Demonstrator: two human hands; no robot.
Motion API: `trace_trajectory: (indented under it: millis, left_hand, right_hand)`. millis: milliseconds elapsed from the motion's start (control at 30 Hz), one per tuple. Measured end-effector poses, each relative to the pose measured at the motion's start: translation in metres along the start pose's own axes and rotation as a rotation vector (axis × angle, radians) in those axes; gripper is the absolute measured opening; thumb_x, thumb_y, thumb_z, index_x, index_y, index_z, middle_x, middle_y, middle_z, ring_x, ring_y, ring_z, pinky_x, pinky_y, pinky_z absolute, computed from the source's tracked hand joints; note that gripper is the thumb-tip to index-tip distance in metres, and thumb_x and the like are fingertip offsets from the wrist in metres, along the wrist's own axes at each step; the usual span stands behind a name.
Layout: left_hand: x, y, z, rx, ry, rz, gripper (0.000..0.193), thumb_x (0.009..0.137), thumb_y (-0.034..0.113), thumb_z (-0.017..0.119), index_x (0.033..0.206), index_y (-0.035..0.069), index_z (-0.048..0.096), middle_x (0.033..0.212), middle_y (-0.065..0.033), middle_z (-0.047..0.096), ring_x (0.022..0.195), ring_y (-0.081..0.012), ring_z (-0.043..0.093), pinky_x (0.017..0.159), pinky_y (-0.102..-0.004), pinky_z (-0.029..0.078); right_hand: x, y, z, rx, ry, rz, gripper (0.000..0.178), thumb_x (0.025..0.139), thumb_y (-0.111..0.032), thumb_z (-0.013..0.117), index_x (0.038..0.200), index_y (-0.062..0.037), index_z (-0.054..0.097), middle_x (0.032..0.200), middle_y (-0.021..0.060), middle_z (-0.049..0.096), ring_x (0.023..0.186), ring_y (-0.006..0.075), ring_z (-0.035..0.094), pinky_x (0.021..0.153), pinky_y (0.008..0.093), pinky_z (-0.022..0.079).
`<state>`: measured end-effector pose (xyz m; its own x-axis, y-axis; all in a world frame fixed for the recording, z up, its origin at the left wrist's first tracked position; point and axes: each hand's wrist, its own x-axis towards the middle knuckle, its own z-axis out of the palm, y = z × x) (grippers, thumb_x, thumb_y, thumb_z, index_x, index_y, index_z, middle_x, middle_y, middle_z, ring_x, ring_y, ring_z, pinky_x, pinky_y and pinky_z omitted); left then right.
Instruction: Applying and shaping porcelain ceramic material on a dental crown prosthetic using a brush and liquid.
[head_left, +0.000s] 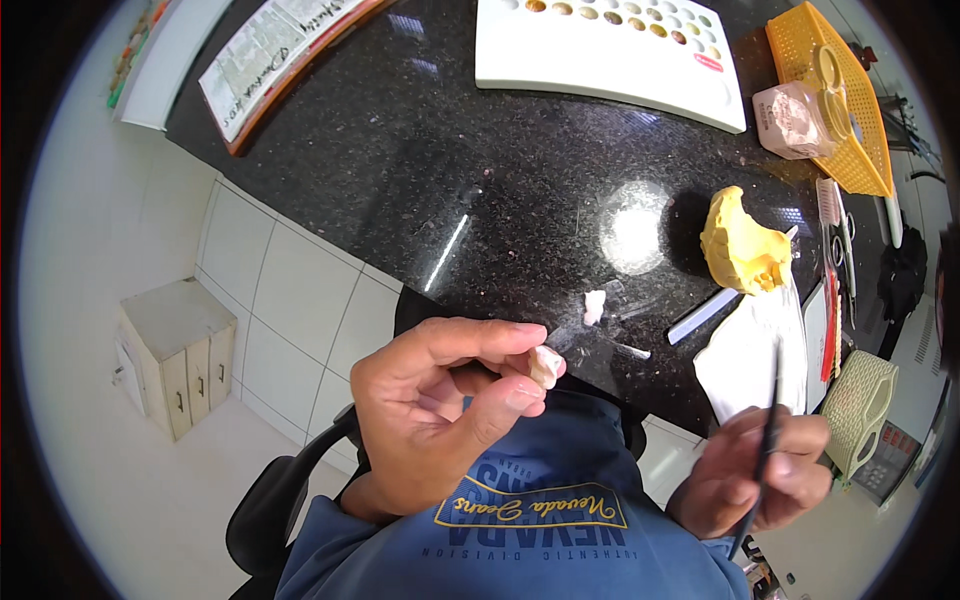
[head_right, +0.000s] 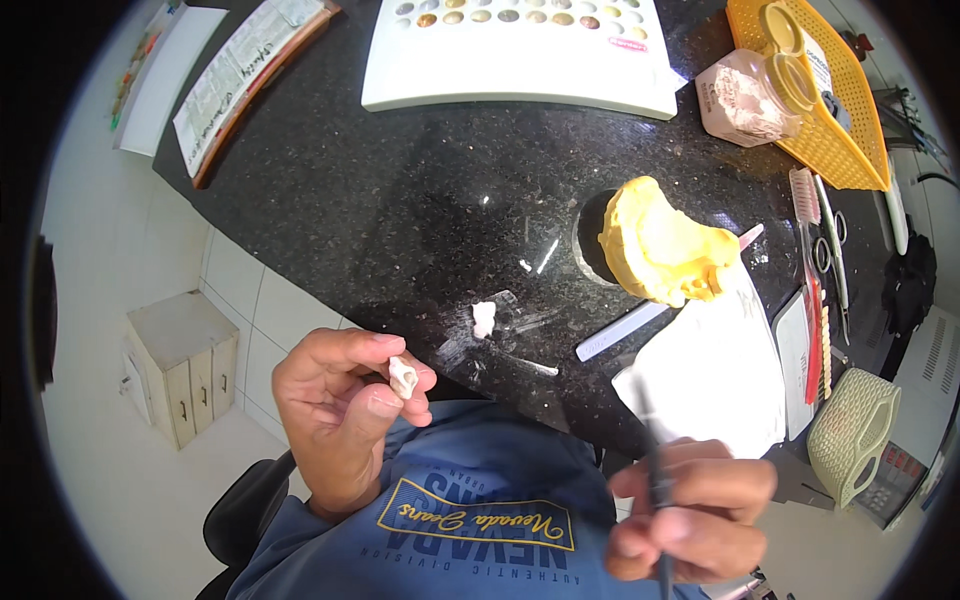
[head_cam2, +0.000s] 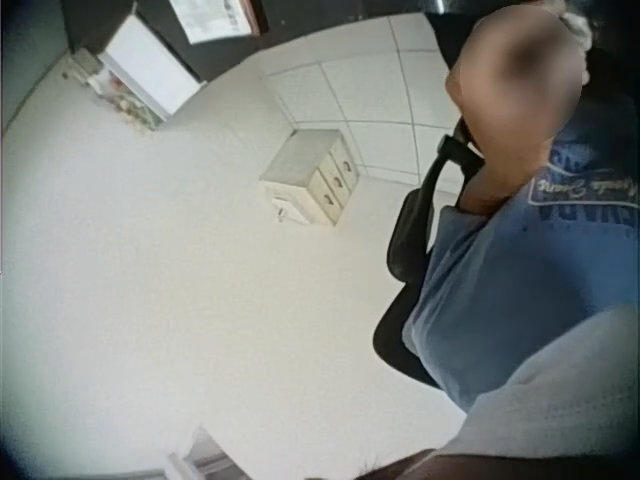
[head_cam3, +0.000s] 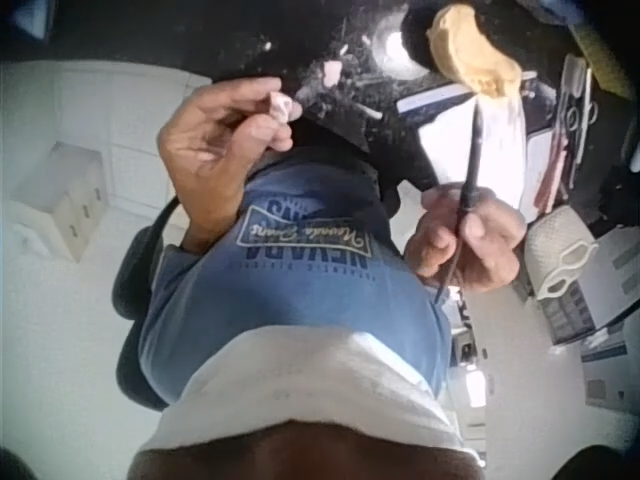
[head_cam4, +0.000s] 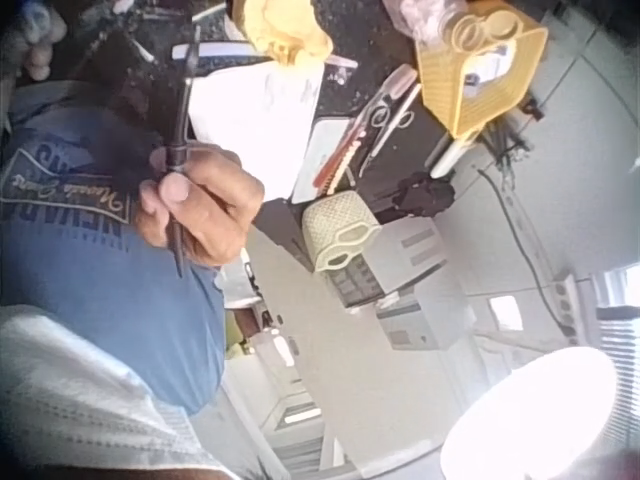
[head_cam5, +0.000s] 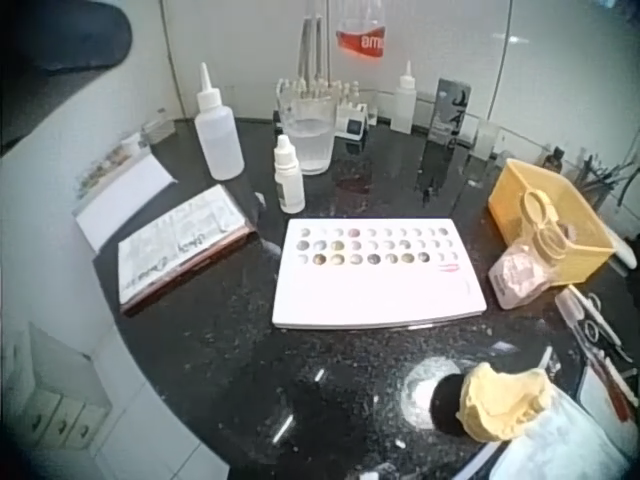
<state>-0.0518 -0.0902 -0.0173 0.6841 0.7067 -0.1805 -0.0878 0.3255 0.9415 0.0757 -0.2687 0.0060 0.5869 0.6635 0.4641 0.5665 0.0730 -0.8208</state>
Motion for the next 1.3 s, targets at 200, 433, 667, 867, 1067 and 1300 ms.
trace_trajectory:
  millis: [200,433,667,867,1067,1300]
  left_hand:
    - [-0.005,-0.003,-0.003,-0.17,-0.069,0.013,0.024,0.082,0.003,0.064,0.104,-0.005,0.058,0.087,-0.0168,0.064,0.072,-0.0162,0.063,0.061,-0.0254,0.054]
    - [-0.01,-0.004,0.005,-0.281,-0.154,0.096,0.015,0.084,0.001,0.063,0.098,-0.003,0.059,0.094,-0.0188,0.063,0.08,-0.0191,0.066,0.066,-0.0267,0.057]
    - [-0.015,-0.004,0.02,-0.209,-0.144,0.125,0.016,0.085,0.006,0.064,0.097,0.005,0.053,0.09,-0.0122,0.06,0.07,-0.0139,0.06,0.055,-0.0208,0.051]
    - [-0.017,-0.006,0.024,-0.379,-0.206,0.019,0.016,0.085,0.001,0.063,0.098,-0.001,0.055,0.094,-0.0192,0.064,0.081,-0.0184,0.066,0.068,-0.0257,0.058]
    - [-0.017,-0.006,0.033,-0.376,-0.199,-0.078,0.015,0.085,0.0,0.062,0.098,-0.002,0.055,0.095,-0.0214,0.065,0.081,-0.0197,0.067,0.069,-0.0265,0.058]
    - [-0.018,-0.003,0.05,-0.258,-0.198,-0.147,0.014,0.087,0.004,0.06,0.099,0.002,0.053,0.091,-0.0171,0.065,0.075,-0.0172,0.066,0.062,-0.0235,0.055]
  right_hand:
    - [-0.004,0.004,-0.013,-0.265,0.288,-0.012,0.028,0.09,-0.022,0.059,0.109,-0.0057,0.049,0.089,0.0114,0.048,0.067,0.013,0.047,0.048,0.0199,0.035]
    - [-0.017,0.01,-0.036,-0.387,0.293,-0.046,0.029,0.097,-0.026,0.045,0.109,0.0,0.05,0.076,0.0156,0.057,0.062,0.0194,0.055,0.059,0.0289,0.047]
    - [0.001,-0.004,-0.032,-0.724,-0.244,-0.027,0.044,0.076,-0.033,0.071,0.102,0.0005,0.062,0.101,0.018,0.066,0.092,0.0362,0.061,0.082,0.0404,0.048]
    - [-0.011,-0.001,-0.028,-0.792,-0.29,0.072,0.051,0.058,-0.036,0.079,0.097,-0.0057,0.065,0.101,0.0163,0.061,0.088,0.0296,0.056,0.071,0.0379,0.047]
    - [-0.013,-0.002,-0.025,-0.61,-0.248,0.101,0.024,0.061,-0.011,0.079,0.079,-0.005,0.064,0.081,0.0104,0.059,0.071,0.023,0.055,0.057,0.0315,0.043]
    - [-0.004,0.0,-0.03,-0.42,0.152,0.122,0.017,0.072,-0.004,0.073,0.082,0.0017,0.06,0.07,0.0129,0.057,0.064,0.0227,0.057,0.053,0.0286,0.043]
